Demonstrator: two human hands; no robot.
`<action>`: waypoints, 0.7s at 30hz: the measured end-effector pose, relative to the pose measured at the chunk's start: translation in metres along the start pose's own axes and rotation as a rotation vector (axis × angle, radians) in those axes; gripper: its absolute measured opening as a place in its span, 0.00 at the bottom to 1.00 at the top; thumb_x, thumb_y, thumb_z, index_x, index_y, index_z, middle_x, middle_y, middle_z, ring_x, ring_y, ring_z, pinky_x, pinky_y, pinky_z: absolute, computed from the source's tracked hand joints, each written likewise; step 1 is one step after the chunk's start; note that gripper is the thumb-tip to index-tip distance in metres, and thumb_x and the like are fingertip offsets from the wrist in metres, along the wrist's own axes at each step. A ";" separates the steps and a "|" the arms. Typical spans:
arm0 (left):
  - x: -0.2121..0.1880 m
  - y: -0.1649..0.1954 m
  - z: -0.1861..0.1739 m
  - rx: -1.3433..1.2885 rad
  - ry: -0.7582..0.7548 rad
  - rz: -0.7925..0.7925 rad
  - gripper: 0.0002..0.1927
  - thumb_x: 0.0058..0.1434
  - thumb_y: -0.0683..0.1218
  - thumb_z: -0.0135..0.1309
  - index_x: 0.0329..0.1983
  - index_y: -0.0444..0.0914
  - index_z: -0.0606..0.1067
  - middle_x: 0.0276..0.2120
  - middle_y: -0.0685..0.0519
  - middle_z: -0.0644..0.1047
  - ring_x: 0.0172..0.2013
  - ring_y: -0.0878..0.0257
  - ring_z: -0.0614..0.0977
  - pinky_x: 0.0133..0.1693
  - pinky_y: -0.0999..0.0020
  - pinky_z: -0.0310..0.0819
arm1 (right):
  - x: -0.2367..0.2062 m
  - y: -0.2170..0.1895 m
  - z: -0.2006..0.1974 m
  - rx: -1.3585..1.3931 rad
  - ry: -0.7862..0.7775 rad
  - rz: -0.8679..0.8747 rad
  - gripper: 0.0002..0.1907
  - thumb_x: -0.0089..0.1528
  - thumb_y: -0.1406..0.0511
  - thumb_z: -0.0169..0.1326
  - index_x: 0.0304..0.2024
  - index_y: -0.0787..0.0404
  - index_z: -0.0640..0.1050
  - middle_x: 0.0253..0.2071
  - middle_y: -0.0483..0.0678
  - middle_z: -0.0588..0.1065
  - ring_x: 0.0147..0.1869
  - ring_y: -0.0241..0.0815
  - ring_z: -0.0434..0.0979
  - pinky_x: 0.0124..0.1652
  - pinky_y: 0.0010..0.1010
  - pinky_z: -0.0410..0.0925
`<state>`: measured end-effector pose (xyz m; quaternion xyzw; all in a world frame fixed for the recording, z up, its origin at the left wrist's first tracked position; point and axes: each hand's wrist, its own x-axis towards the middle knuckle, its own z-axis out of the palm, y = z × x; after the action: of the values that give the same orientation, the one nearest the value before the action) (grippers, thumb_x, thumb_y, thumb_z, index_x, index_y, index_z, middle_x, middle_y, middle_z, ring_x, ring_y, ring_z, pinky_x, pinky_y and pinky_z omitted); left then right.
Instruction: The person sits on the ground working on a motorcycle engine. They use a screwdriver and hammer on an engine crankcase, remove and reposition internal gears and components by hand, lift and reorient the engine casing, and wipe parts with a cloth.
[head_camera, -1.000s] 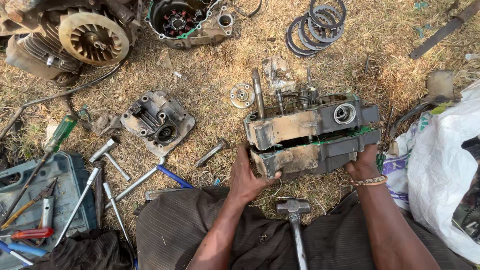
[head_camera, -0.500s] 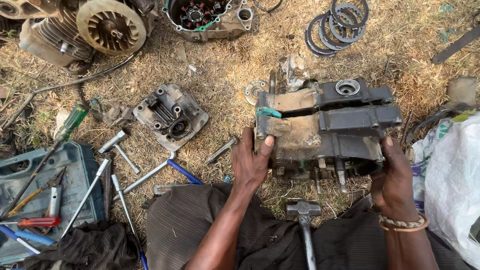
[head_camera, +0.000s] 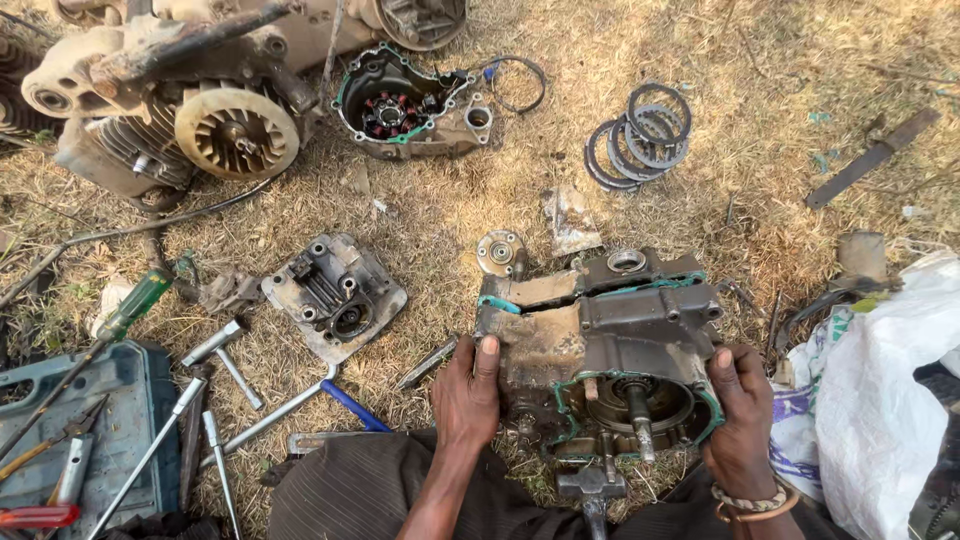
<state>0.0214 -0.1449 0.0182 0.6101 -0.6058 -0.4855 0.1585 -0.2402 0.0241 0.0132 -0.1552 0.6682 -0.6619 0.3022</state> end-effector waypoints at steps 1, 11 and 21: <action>-0.001 -0.002 0.001 0.003 -0.004 0.016 0.51 0.57 0.80 0.27 0.50 0.31 0.75 0.19 0.39 0.76 0.27 0.44 0.81 0.36 0.49 0.71 | 0.001 0.000 0.000 -0.014 -0.002 -0.030 0.17 0.73 0.55 0.54 0.40 0.62 0.71 0.38 0.41 0.69 0.42 0.31 0.63 0.45 0.25 0.62; -0.011 -0.048 0.017 -0.176 -0.276 -0.008 0.64 0.58 0.83 0.34 0.75 0.26 0.45 0.67 0.26 0.59 0.66 0.37 0.66 0.64 0.47 0.62 | 0.003 -0.006 -0.002 0.068 0.115 0.175 0.17 0.68 0.54 0.54 0.46 0.61 0.73 0.38 0.45 0.74 0.40 0.37 0.73 0.38 0.32 0.72; -0.020 -0.005 -0.007 0.022 -0.180 -0.013 0.50 0.60 0.74 0.36 0.63 0.25 0.64 0.32 0.31 0.79 0.35 0.43 0.83 0.41 0.45 0.72 | 0.001 -0.041 0.006 0.068 0.170 0.194 0.14 0.67 0.60 0.57 0.48 0.64 0.74 0.39 0.49 0.77 0.39 0.39 0.77 0.40 0.32 0.73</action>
<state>0.0345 -0.1284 0.0258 0.5696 -0.6189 -0.5327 0.0938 -0.2454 0.0151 0.0535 -0.0229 0.6803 -0.6627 0.3122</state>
